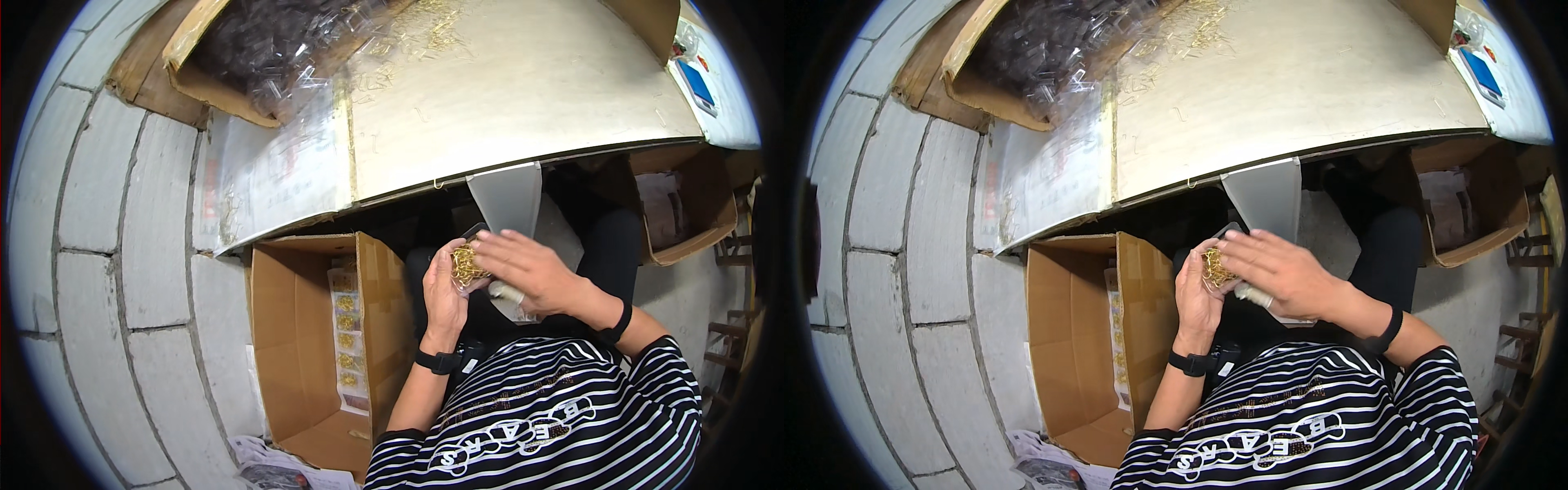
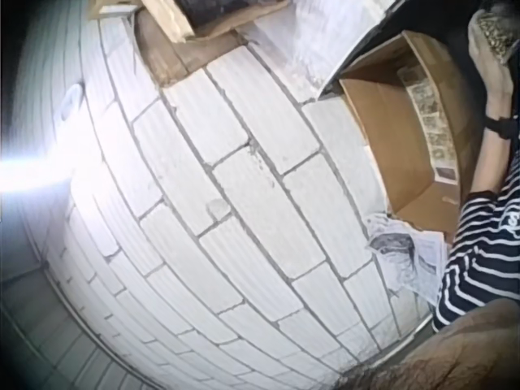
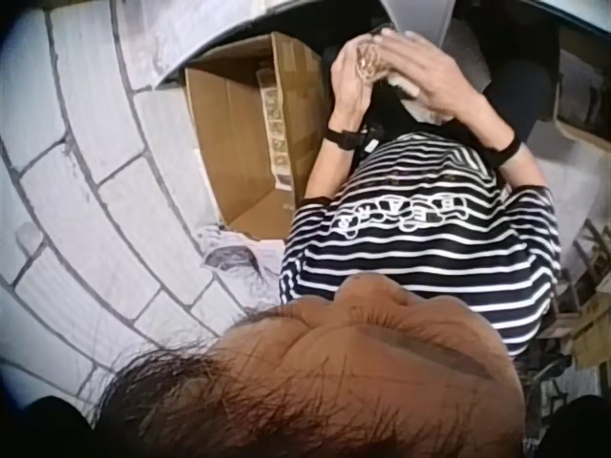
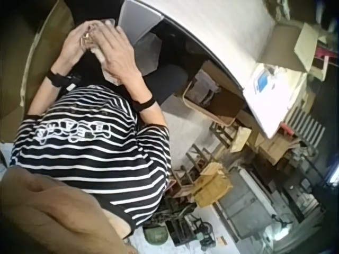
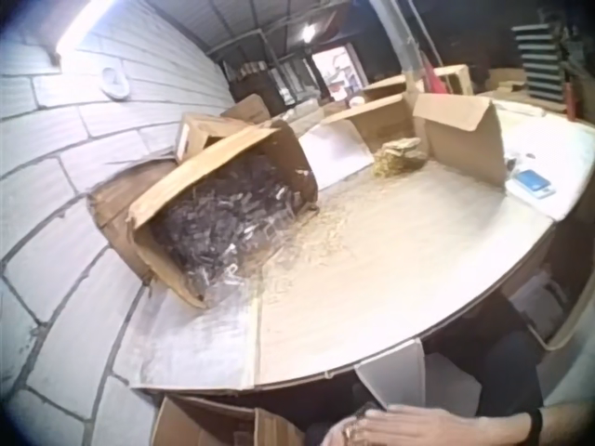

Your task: The person repeatedly scoops small yellow items from a table into small clear plastic bags, seals them, and places them into a cardboard box. They also briefly handle a newspaper, folding it and placing it into the box before resuming the packaging task.

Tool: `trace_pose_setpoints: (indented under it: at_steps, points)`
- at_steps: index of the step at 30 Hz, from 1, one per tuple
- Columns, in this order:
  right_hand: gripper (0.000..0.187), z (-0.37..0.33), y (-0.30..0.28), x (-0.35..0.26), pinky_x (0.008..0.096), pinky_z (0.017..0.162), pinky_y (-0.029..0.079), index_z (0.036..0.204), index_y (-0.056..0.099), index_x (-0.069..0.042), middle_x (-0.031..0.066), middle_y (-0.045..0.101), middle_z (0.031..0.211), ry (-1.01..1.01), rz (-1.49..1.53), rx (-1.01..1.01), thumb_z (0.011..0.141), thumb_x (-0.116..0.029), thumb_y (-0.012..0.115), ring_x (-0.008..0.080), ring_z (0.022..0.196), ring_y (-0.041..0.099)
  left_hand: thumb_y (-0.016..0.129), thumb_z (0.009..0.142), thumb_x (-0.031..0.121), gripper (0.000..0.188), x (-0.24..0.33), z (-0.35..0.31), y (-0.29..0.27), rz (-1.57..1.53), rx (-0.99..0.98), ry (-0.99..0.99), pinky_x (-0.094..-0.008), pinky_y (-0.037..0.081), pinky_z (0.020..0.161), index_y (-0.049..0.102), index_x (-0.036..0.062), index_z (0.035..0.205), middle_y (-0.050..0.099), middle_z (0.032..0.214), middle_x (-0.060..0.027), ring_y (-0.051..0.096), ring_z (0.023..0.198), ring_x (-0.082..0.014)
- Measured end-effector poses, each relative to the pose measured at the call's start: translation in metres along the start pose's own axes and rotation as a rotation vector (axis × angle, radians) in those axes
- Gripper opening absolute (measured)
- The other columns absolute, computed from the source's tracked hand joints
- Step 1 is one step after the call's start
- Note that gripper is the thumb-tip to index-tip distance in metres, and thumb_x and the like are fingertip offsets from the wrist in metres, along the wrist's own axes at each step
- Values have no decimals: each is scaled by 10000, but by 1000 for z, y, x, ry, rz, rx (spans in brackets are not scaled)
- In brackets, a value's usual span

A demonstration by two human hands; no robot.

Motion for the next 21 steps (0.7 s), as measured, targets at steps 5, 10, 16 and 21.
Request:
trace_pose_setpoints:
  at_steps: [5, 10, 16, 21]
  points:
    - [396, -9, -38, 31, 426, 969, 468, 1180, 572, 5, 180, 606, 1194, 159, 52, 309, 787, -7, 621, 341, 1159, 566, 381, 1016, 319, 386, 21, 0, -2, 54, -2, -6, -337, 623, 633, 508, -7, 1179, 627, 1053, -149, 673, 905, -225]
    - [426, 14, -19, 10, 433, 992, 441, 1220, 564, -22, 169, 580, 1248, 35, 78, 178, 803, -71, 634, 331, 1213, 525, 369, 1018, 328, 403, 48, -6, -15, 119, 53, 51, -332, 625, 606, 515, -21, 1159, 630, 1042, -150, 679, 866, -214]
    - [529, 50, 24, -21, 486, 1067, 330, 1294, 509, -63, 101, 468, 1392, -70, 4, -89, 792, -120, 664, 282, 1353, 365, 365, 1019, 336, 417, 81, -19, -28, 115, 89, 107, -313, 620, 588, 515, -26, 1160, 631, 1025, -141, 678, 847, -198]
    - [515, 70, 33, -38, 504, 1063, 326, 1287, 508, -51, 107, 474, 1383, -156, 72, -82, 798, -121, 656, 300, 1349, 366, 367, 1017, 348, 432, 102, -29, -42, 111, 118, 154, -309, 620, 584, 515, -30, 1164, 629, 1004, -135, 677, 847, -195]
Point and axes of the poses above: each hand's wrist, its own z-axis towards the middle knuckle, its own y-axis out of the palm, x = y × z, the point moved 7 cm from there along z, towards the middle knuckle
